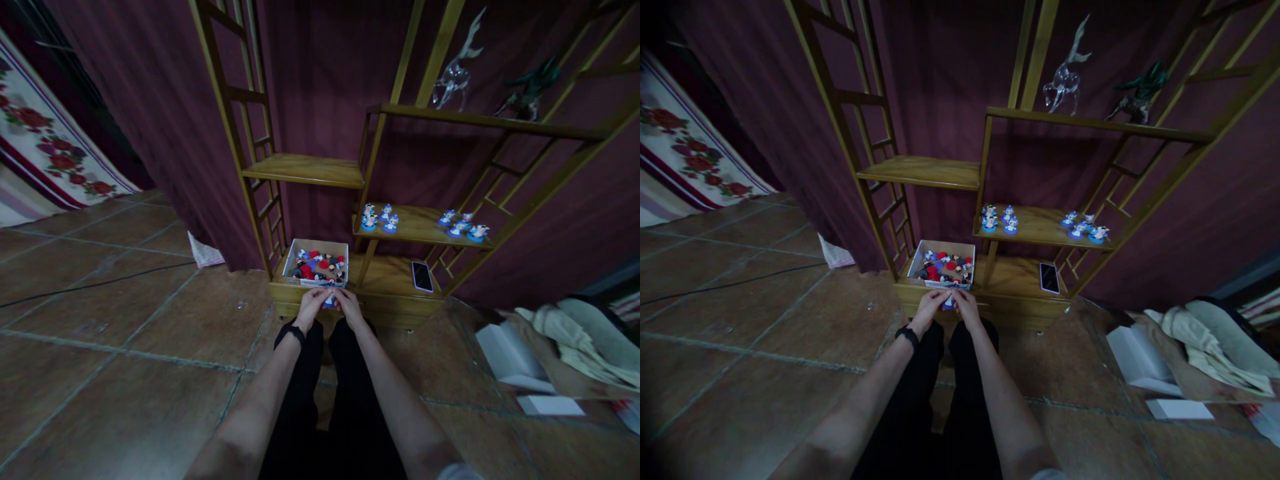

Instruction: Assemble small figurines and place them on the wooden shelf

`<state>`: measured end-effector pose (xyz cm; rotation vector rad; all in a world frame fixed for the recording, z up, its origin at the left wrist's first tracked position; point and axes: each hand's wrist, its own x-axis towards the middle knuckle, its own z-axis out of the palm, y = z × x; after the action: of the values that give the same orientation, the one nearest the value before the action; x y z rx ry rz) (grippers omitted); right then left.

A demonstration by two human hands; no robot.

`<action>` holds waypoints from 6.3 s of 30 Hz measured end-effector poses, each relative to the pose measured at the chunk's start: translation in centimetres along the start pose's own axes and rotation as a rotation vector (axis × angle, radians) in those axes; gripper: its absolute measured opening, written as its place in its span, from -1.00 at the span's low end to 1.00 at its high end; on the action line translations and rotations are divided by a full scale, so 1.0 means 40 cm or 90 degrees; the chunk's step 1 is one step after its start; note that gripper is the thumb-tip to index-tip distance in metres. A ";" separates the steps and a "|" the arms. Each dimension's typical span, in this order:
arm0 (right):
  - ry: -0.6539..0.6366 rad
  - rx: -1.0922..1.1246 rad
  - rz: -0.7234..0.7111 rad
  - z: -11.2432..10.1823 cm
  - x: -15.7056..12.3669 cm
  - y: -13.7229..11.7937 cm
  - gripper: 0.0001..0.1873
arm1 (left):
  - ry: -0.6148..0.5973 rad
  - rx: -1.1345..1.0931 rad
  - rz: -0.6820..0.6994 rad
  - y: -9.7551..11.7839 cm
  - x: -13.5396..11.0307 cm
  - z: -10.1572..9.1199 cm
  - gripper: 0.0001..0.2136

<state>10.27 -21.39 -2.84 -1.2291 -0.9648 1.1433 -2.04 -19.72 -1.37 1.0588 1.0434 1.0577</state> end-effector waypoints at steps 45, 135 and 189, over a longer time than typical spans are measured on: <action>0.015 0.073 0.053 0.000 0.011 0.009 -0.75 | -0.025 -0.018 -0.011 -0.016 0.013 -0.009 -0.77; -0.037 0.132 0.000 -0.009 -0.004 0.012 -0.65 | 0.079 -0.035 0.134 -0.022 -0.007 0.019 -0.72; 0.000 0.117 -0.028 0.002 -0.006 0.021 -0.74 | 0.017 -0.144 0.074 -0.046 0.012 -0.010 -0.62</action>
<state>10.03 -21.60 -3.66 -1.0560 -0.8631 1.1710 -2.07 -19.47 -3.28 0.9319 0.8693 1.2551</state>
